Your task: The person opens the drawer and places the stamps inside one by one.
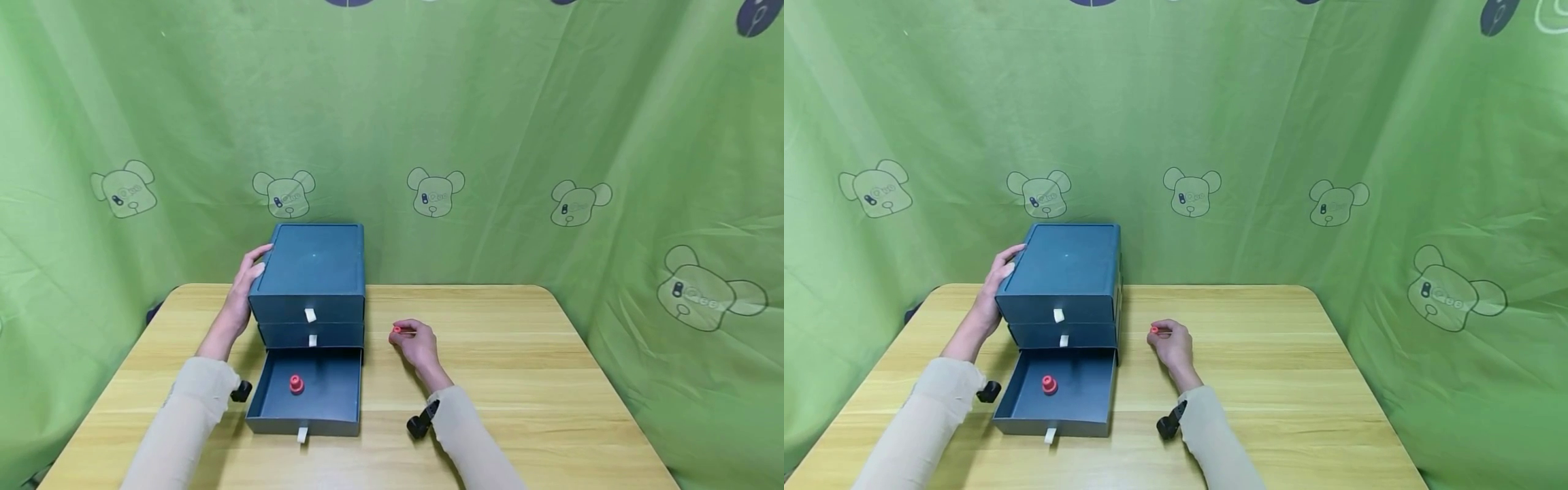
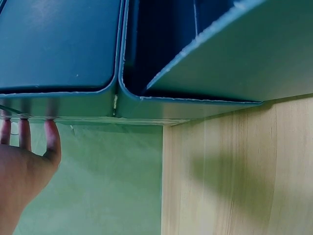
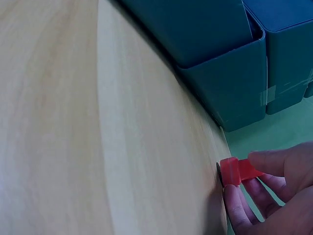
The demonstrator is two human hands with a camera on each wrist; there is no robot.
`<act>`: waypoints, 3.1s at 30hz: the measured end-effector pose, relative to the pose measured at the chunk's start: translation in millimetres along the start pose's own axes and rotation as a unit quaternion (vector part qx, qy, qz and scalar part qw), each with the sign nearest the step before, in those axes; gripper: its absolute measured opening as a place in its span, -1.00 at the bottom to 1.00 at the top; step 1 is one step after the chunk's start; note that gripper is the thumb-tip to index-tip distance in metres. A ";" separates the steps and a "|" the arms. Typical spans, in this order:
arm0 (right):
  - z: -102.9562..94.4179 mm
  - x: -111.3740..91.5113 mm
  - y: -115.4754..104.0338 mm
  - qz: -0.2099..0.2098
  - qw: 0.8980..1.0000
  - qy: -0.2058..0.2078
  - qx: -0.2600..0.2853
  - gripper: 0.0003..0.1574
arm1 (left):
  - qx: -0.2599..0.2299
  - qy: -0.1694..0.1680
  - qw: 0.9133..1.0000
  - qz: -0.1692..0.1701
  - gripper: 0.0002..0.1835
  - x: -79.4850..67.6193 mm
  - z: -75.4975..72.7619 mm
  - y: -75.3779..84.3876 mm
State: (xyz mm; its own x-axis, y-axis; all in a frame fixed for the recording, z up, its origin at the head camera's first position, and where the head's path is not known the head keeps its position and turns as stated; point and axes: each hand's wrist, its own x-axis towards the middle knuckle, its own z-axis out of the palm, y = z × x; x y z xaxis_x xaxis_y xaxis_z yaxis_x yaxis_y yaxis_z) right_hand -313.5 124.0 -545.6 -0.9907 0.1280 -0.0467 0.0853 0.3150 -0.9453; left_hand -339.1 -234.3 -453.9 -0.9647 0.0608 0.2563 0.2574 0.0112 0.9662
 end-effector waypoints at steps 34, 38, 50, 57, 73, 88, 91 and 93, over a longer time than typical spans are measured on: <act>-11.3 -22.2 -15.3 -0.012 0.999 -0.024 0.025 -0.65 | 0.002 0.002 1.000 -0.004 -0.38 -0.8 -0.2 0.3; -12.1 -29.4 -18.4 -0.018 0.999 -0.033 0.011 -0.65 | 0.000 0.003 1.000 -0.005 -0.38 -0.4 0.6 1.0; -13.3 -50.5 -31.9 -0.048 0.997 -0.057 -0.015 -0.68 | 0.000 0.002 1.000 -0.007 -0.38 -2.2 1.3 2.8; -10.5 -63.9 -44.9 -0.062 0.995 -0.071 -0.025 -0.73 | 0.004 0.002 1.000 -0.003 -0.37 -1.4 0.0 1.3; -2.3 -82.8 -61.7 -0.098 0.988 -0.118 -0.020 -0.74 | 0.002 0.003 1.000 -0.004 -0.39 -1.8 0.2 1.0; 20.7 -100.5 -75.4 -0.116 0.976 -0.183 -0.015 -0.80 | 0.001 0.004 1.000 -0.010 -0.38 -2.2 1.6 2.8; 26.1 -102.3 -76.2 -0.119 0.974 -0.193 -0.015 -0.80 | 0.000 0.004 1.000 -0.009 -0.38 -2.6 1.5 2.6; 30.0 -102.9 -76.4 -0.119 0.973 -0.197 -0.013 -0.82 | 0.000 0.003 1.000 -0.009 -0.38 -2.8 1.1 2.1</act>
State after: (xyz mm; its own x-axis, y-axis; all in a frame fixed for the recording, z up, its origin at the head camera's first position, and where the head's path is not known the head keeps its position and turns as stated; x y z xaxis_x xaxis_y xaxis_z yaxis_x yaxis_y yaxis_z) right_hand -221.3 58.5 -478.2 -0.9460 -0.3207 0.0477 -0.1543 0.3158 -0.9362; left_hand -335.8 -233.3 -452.6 -0.9694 0.0537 0.2394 0.2403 0.0113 0.9706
